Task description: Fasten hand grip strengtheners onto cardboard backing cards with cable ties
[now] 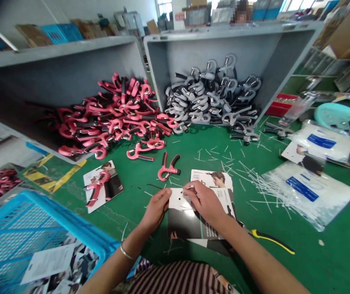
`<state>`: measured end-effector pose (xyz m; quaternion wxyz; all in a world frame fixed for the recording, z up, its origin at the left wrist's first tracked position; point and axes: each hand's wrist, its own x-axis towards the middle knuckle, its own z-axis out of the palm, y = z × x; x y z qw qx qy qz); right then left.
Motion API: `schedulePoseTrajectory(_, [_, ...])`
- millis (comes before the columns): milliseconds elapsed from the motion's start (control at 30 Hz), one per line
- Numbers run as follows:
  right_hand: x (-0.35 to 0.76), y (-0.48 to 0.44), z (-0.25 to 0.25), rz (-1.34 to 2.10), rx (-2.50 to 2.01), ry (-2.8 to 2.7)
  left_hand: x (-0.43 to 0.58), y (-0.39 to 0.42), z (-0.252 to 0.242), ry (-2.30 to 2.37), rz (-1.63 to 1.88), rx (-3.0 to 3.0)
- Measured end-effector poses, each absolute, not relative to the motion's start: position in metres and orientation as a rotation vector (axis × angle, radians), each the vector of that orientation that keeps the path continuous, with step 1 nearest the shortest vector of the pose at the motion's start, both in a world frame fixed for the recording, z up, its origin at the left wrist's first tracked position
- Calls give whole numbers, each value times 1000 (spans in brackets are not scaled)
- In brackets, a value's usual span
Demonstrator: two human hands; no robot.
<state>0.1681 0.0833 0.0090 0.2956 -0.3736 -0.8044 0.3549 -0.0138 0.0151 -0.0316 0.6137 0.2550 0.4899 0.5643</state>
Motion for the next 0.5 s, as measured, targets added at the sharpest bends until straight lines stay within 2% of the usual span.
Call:
schedulePoseTrajectory(133, [167,88,7,974,-1014,-2166,-8,26,-35,1079,1386,542])
schedulePoseTrajectory(267, [171,88,11,995,-1046,-2174,-4,27,-41,1030,1329,519])
schedulePoseTrajectory(500, [181,87,26,720,-1031,-2210,-5,28,-37,960,1330,474])
